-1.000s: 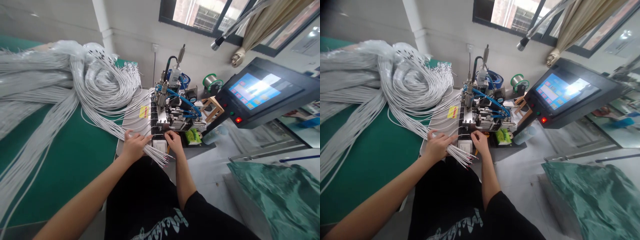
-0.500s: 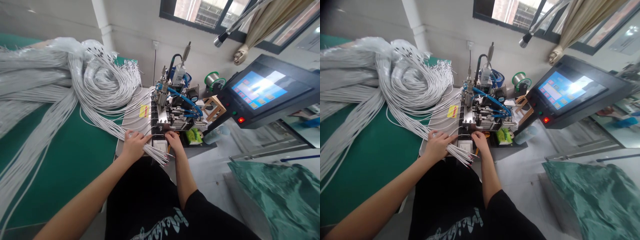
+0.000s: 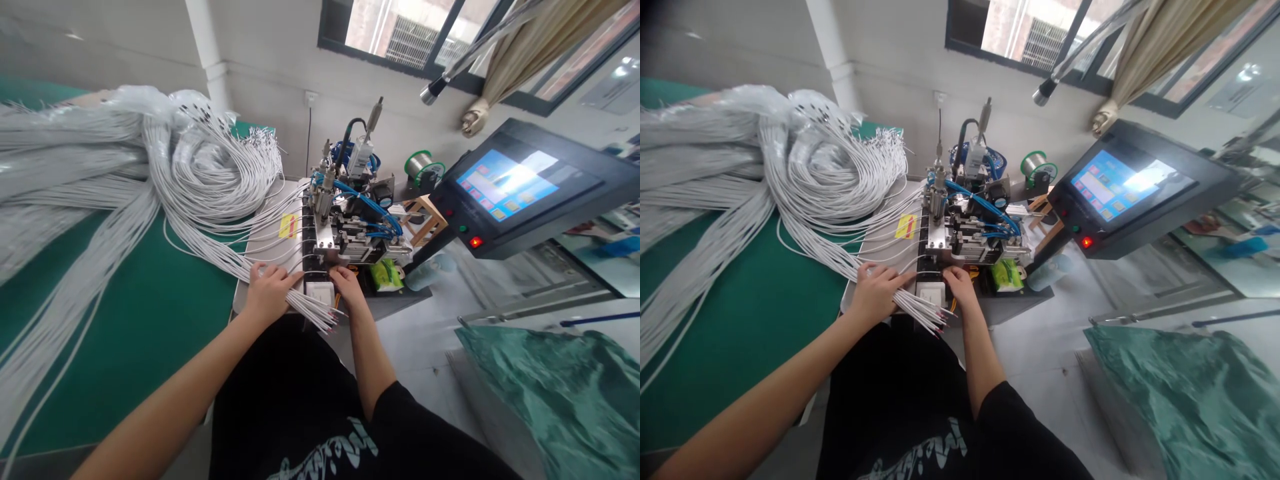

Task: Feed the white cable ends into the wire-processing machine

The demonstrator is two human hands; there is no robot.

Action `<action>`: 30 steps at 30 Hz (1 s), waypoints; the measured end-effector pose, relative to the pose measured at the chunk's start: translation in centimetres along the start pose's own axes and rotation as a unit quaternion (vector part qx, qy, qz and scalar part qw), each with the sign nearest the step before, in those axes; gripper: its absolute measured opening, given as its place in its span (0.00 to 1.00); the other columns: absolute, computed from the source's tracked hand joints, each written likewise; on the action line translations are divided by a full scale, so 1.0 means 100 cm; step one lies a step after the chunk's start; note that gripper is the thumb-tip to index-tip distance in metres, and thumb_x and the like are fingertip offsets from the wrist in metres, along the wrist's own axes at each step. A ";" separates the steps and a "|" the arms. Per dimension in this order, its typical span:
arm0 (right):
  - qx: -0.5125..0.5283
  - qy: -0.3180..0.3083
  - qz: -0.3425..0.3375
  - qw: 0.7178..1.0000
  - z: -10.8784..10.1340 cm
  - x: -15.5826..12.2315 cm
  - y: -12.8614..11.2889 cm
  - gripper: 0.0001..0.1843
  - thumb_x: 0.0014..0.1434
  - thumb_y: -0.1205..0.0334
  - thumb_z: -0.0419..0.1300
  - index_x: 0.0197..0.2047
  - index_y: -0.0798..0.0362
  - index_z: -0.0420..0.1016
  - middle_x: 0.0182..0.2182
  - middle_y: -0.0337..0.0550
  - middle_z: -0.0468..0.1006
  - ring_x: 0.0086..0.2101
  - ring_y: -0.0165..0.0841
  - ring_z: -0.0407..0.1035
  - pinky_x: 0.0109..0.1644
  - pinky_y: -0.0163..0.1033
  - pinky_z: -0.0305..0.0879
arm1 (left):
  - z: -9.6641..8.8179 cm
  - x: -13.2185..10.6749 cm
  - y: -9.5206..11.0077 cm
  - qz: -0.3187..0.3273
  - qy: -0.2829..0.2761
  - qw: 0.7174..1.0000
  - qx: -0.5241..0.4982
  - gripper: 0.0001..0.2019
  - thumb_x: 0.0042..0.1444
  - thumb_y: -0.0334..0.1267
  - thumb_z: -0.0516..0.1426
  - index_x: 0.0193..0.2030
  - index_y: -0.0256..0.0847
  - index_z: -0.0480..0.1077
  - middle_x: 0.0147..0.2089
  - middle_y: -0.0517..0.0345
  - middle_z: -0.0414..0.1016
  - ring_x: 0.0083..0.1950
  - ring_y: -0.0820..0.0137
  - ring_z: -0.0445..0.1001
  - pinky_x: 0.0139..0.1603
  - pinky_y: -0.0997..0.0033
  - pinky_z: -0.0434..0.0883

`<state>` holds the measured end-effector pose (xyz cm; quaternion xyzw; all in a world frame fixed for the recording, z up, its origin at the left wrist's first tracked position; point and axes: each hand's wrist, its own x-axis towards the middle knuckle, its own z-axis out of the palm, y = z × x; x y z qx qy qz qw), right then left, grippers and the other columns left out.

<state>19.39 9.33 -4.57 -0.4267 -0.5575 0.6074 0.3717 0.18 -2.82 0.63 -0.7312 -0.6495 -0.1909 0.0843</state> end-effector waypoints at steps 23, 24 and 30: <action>-0.269 -0.287 -0.077 0.916 -0.046 -0.079 -0.088 0.16 0.59 0.48 0.60 0.34 0.54 0.77 0.24 0.39 0.73 0.24 0.28 0.62 0.27 0.32 0.58 | -0.003 -0.001 -0.004 0.044 0.117 0.991 -0.045 0.13 0.58 0.32 0.55 0.48 0.47 0.74 0.49 0.52 0.76 0.48 0.62 0.73 0.57 0.51 0.57; -0.281 -0.301 -0.079 0.908 -0.047 -0.081 -0.089 0.16 0.59 0.49 0.60 0.34 0.54 0.77 0.24 0.39 0.73 0.24 0.29 0.63 0.27 0.32 0.58 | -0.003 -0.001 -0.004 0.049 0.122 0.990 -0.044 0.13 0.58 0.32 0.55 0.48 0.47 0.74 0.48 0.52 0.76 0.47 0.63 0.73 0.57 0.52 0.57; -0.302 -0.271 -0.116 0.907 -0.049 -0.084 -0.090 0.16 0.60 0.51 0.59 0.31 0.54 0.78 0.24 0.40 0.75 0.24 0.30 0.64 0.28 0.34 0.60 | -0.003 -0.002 -0.007 0.110 0.136 0.984 -0.039 0.12 0.59 0.34 0.54 0.47 0.44 0.74 0.45 0.52 0.77 0.43 0.65 0.73 0.55 0.56 0.60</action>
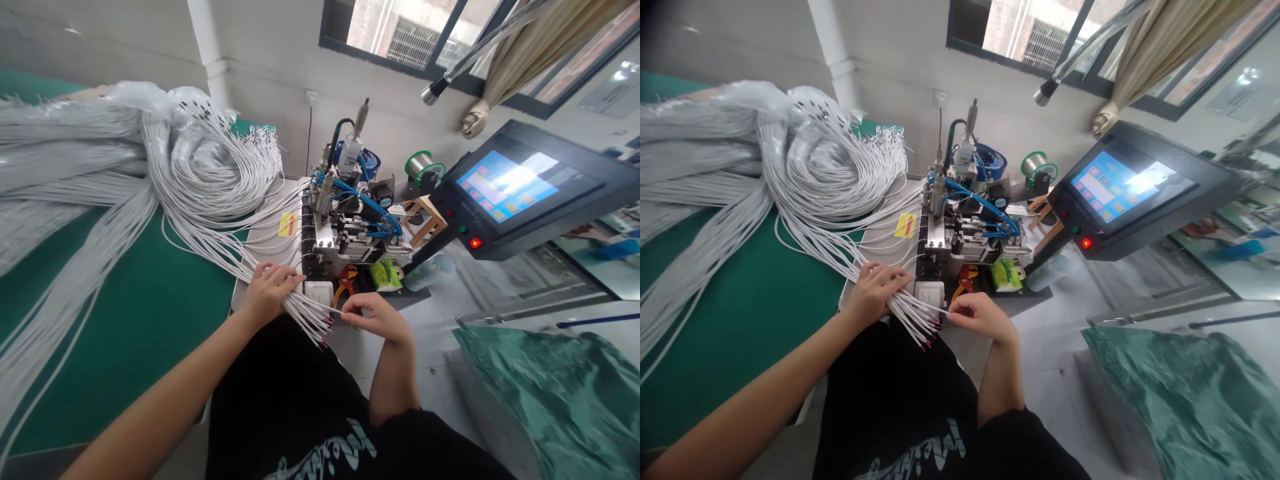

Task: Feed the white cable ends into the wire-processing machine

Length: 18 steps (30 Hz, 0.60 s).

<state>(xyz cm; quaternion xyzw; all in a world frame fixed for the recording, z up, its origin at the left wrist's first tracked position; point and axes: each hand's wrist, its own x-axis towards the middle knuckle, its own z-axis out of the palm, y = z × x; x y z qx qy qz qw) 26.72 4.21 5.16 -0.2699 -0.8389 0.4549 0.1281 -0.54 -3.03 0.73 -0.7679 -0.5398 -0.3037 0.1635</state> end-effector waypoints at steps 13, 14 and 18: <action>0.062 0.293 0.017 0.954 0.019 0.022 0.007 0.13 0.59 0.51 0.60 0.33 0.53 0.77 0.26 0.42 0.75 0.26 0.32 0.67 0.29 0.36 0.62 | -0.005 0.001 0.001 0.070 -0.022 0.996 -0.048 0.13 0.62 0.35 0.53 0.52 0.47 0.69 0.38 0.63 0.79 0.37 0.75 0.75 0.57 0.64 0.61; 0.077 0.302 0.019 0.950 0.021 0.023 0.008 0.14 0.58 0.50 0.60 0.34 0.53 0.76 0.26 0.41 0.74 0.25 0.31 0.66 0.28 0.36 0.62 | -0.005 0.001 0.000 0.072 -0.024 0.996 -0.047 0.13 0.62 0.35 0.53 0.53 0.48 0.69 0.37 0.63 0.79 0.36 0.75 0.75 0.56 0.65 0.62; 0.124 0.334 0.023 0.934 0.028 0.030 0.006 0.14 0.58 0.49 0.61 0.34 0.53 0.75 0.24 0.39 0.71 0.21 0.28 0.61 0.23 0.34 0.58 | -0.004 0.000 -0.003 0.096 -0.011 0.994 -0.050 0.13 0.63 0.34 0.51 0.53 0.45 0.70 0.33 0.63 0.78 0.32 0.75 0.73 0.49 0.68 0.66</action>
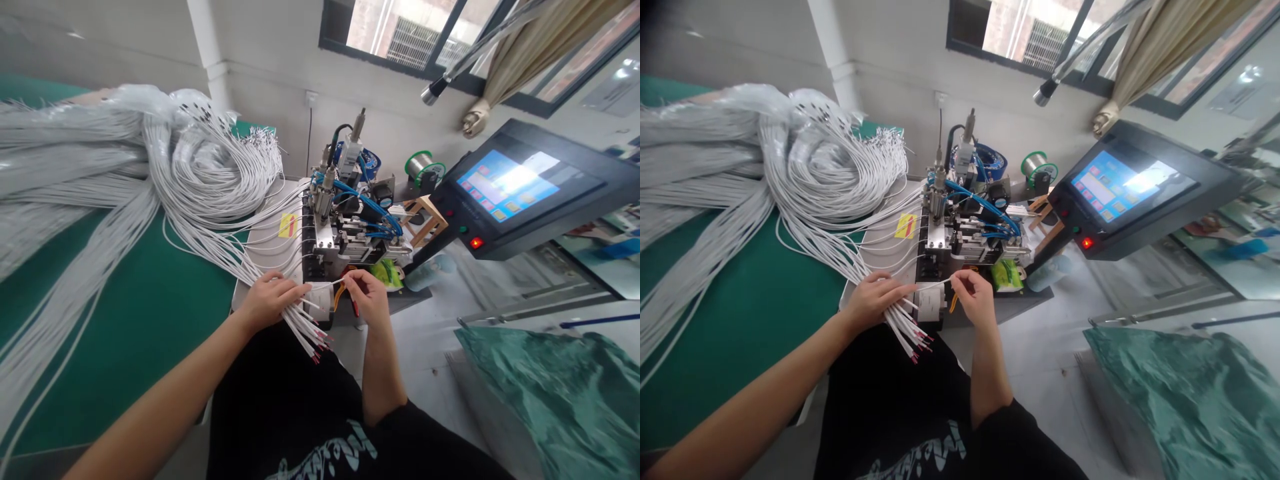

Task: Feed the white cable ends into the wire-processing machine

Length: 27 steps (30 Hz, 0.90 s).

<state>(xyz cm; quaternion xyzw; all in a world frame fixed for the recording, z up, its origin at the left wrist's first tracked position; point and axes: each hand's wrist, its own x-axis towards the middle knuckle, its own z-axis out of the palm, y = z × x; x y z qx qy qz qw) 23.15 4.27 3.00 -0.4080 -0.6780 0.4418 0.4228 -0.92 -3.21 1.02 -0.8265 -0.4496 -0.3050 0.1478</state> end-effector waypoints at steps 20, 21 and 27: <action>0.121 -0.026 0.047 0.991 0.023 0.008 0.003 0.16 0.56 0.48 0.60 0.37 0.53 0.78 0.27 0.41 0.77 0.16 0.23 0.55 0.18 0.33 0.54 | 0.006 0.002 0.002 -0.001 0.002 0.998 0.057 0.16 0.58 0.28 0.49 0.50 0.38 0.71 0.38 0.54 0.78 0.36 0.68 0.74 0.40 0.66 0.68; 0.118 -0.027 0.048 0.992 0.023 0.010 0.005 0.16 0.56 0.49 0.60 0.37 0.53 0.78 0.27 0.41 0.77 0.17 0.24 0.56 0.19 0.33 0.54 | 0.005 0.003 0.003 -0.006 0.001 0.998 0.061 0.17 0.57 0.28 0.49 0.50 0.38 0.71 0.38 0.54 0.78 0.37 0.68 0.74 0.42 0.65 0.67; -0.068 -0.006 0.021 0.997 0.022 0.017 0.016 0.11 0.57 0.55 0.58 0.36 0.53 0.76 0.28 0.42 0.78 0.24 0.30 0.66 0.29 0.35 0.62 | 0.002 0.007 0.005 -0.048 -0.035 0.994 0.089 0.22 0.55 0.25 0.49 0.54 0.43 0.70 0.34 0.56 0.76 0.36 0.68 0.72 0.49 0.61 0.63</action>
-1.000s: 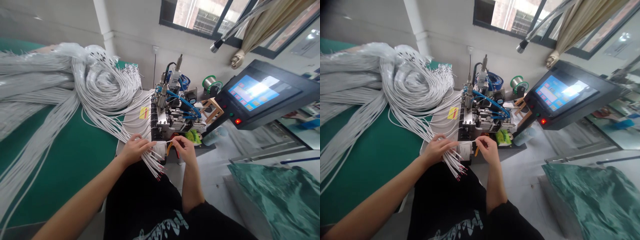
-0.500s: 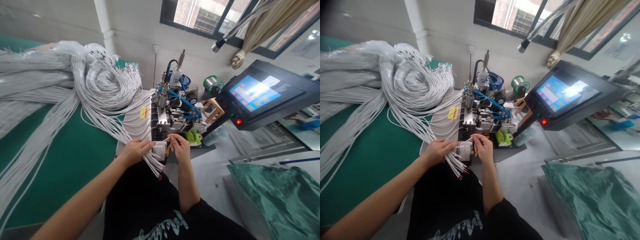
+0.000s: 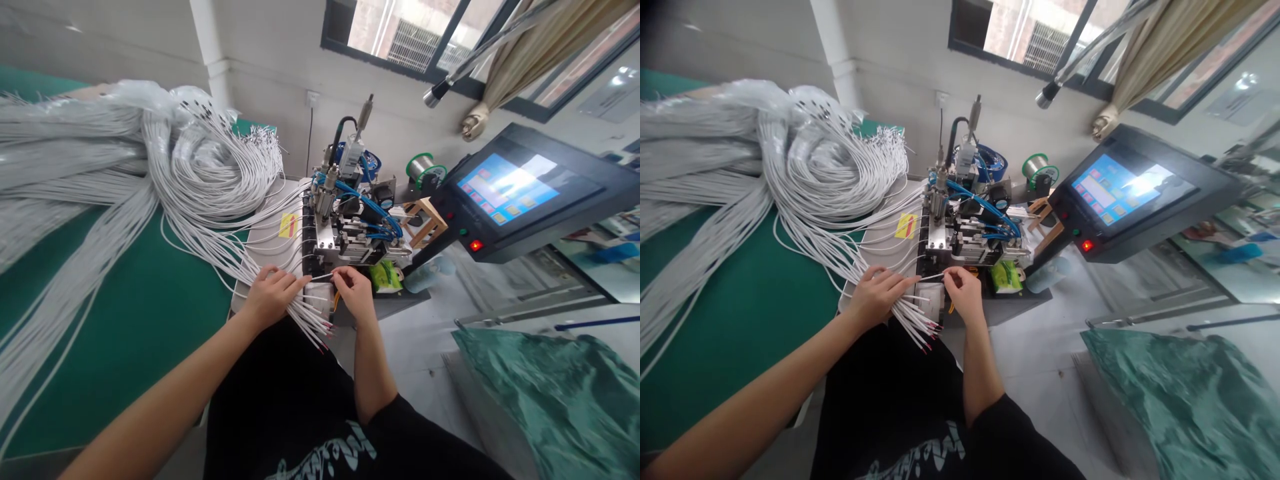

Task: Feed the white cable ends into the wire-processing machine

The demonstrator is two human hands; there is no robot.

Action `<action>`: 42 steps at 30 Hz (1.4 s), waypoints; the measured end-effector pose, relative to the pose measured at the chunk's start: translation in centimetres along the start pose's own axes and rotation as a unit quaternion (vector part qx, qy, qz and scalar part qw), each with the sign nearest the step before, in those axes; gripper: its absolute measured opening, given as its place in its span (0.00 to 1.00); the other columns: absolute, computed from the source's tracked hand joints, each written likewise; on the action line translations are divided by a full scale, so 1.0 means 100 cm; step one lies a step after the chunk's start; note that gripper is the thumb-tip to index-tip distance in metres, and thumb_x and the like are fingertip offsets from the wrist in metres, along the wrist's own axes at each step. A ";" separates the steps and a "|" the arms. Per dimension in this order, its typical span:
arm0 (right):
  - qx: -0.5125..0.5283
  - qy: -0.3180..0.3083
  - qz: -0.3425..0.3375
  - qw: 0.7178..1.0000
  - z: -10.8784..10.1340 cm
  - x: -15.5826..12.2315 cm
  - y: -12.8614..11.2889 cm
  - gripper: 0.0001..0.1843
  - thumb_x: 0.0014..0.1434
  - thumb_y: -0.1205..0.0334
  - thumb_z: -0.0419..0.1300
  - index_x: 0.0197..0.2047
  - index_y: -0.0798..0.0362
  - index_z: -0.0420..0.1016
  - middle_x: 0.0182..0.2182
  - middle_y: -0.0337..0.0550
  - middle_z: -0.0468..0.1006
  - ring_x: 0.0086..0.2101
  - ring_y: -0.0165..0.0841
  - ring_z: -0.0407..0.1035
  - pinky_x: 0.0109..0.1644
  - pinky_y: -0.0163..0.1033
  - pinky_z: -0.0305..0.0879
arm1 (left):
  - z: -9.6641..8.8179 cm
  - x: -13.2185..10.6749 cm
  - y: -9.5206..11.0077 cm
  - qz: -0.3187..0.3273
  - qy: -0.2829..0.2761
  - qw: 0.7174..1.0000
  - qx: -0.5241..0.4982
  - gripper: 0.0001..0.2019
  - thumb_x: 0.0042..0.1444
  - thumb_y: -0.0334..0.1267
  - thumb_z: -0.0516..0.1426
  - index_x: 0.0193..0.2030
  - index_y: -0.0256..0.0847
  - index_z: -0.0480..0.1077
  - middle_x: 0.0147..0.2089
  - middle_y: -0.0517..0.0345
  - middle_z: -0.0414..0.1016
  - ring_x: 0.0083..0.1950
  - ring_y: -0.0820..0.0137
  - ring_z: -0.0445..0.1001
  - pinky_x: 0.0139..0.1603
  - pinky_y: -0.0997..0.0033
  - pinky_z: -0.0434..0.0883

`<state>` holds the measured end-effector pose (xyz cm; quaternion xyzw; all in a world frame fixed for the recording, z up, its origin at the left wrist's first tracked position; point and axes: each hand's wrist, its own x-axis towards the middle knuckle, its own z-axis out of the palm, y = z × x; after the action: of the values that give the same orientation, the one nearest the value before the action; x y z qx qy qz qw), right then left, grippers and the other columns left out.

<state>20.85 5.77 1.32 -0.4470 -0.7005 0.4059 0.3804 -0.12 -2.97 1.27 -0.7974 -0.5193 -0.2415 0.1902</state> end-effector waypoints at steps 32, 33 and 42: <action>-0.018 0.004 0.022 1.000 0.018 0.017 0.021 0.12 0.52 0.53 0.55 0.24 0.52 0.66 0.21 0.36 0.66 0.25 0.30 0.60 0.31 0.34 0.58 | 0.005 0.000 0.003 -0.089 -0.035 0.995 -0.010 0.18 0.55 0.28 0.52 0.50 0.43 0.73 0.36 0.53 0.76 0.41 0.62 0.70 0.55 0.53 0.55; -0.013 0.002 0.023 1.000 0.018 0.018 0.022 0.12 0.52 0.53 0.55 0.24 0.52 0.66 0.21 0.36 0.66 0.25 0.30 0.60 0.31 0.34 0.58 | 0.006 0.000 0.003 -0.088 -0.035 0.995 -0.010 0.19 0.54 0.27 0.51 0.50 0.43 0.73 0.36 0.53 0.76 0.41 0.62 0.70 0.54 0.53 0.55; -0.009 0.002 0.001 1.000 0.018 0.016 0.027 0.12 0.56 0.53 0.54 0.26 0.52 0.66 0.22 0.35 0.65 0.26 0.31 0.60 0.32 0.34 0.57 | 0.005 -0.001 0.002 -0.063 -0.011 0.998 -0.008 0.17 0.56 0.29 0.52 0.50 0.42 0.73 0.37 0.54 0.76 0.40 0.63 0.70 0.55 0.53 0.56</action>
<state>19.59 7.59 -1.52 -0.4522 -0.7028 0.3991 0.3772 0.09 -2.81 0.76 -0.7673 -0.5682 -0.2488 0.1625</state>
